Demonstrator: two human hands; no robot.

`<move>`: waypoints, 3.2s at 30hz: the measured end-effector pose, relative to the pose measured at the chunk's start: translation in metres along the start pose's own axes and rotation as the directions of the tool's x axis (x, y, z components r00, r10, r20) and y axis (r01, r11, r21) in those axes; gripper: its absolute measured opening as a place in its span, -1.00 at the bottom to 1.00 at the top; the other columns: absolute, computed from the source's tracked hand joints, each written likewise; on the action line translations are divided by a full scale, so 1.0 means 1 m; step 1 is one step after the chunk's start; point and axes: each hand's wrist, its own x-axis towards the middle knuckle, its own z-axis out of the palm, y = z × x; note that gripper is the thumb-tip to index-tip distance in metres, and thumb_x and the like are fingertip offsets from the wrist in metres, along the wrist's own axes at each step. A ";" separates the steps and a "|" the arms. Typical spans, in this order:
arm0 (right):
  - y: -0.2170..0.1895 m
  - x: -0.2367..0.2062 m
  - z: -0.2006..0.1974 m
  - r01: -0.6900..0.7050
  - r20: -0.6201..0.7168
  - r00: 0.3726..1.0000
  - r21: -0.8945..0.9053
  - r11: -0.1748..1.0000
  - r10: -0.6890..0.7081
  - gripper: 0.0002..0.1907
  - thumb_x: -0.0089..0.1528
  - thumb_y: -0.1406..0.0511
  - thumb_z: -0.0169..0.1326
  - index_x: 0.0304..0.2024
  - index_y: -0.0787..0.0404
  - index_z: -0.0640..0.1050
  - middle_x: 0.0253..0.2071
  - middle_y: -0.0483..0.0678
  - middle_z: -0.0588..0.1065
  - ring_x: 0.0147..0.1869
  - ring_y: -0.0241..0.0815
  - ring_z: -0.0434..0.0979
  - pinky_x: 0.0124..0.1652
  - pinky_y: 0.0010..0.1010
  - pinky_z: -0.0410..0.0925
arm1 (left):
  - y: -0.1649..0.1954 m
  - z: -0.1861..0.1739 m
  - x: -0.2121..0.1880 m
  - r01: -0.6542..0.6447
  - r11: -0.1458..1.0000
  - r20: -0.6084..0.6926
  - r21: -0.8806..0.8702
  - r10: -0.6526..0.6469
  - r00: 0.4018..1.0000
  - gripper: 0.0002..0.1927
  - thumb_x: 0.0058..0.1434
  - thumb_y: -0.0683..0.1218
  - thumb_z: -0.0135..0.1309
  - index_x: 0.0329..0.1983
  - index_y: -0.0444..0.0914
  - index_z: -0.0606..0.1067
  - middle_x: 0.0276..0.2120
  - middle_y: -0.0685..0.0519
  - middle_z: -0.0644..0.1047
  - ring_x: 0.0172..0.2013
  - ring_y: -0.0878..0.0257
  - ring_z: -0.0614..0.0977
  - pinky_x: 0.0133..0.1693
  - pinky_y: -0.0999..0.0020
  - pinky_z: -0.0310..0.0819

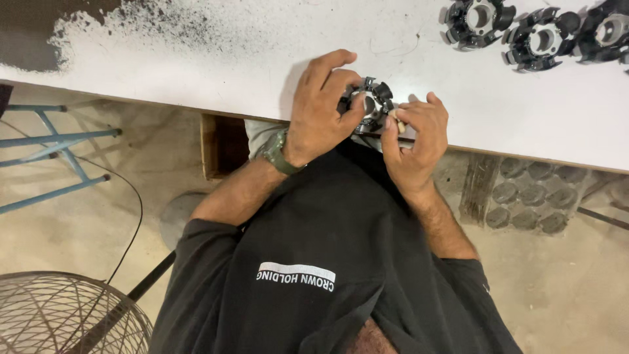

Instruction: The person sits at a white workbench fitting small dark pad-like components into black circular clutch hubs one at a time, pressing each pad into place with their fingers and a small block, then setting the finished hub aside with a growing pile of completed hubs.

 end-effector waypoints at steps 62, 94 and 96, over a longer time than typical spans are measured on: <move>0.014 -0.009 0.018 0.108 0.033 0.994 -0.064 0.992 -0.106 -0.63 0.14 0.53 0.32 -0.06 0.18 0.51 -0.16 -0.04 0.50 0.12 0.02 0.51 0.34 0.07 0.21 | -0.005 0.006 -0.011 -0.081 0.993 0.222 0.088 0.059 0.973 -0.83 0.15 -0.27 0.14 -0.20 -0.30 0.45 0.05 0.00 0.48 -0.06 0.05 0.61 -0.11 0.18 0.58; 0.146 0.022 -0.100 -0.190 -0.011 0.976 -0.516 0.835 0.216 -0.60 0.27 0.17 0.43 -0.01 0.25 0.59 0.49 0.23 0.16 0.64 0.33 -0.09 0.45 0.40 -0.22 | 0.033 0.107 0.142 -0.445 0.885 0.369 0.140 0.370 0.852 -0.13 0.11 0.21 0.44 0.38 -0.17 0.32 0.23 -0.13 0.34 0.18 -0.08 0.43 0.11 0.01 0.47; 0.148 0.013 -0.105 -0.211 -0.014 0.973 -0.463 0.861 0.231 -0.60 0.29 0.18 0.42 0.04 0.24 0.59 0.53 0.19 0.15 0.69 0.31 -0.13 0.49 0.40 -0.24 | 0.029 0.127 0.151 -0.441 0.883 0.373 0.163 0.358 0.856 -0.11 0.09 0.18 0.44 0.39 -0.18 0.31 0.24 -0.15 0.32 0.16 -0.09 0.43 0.07 0.00 0.47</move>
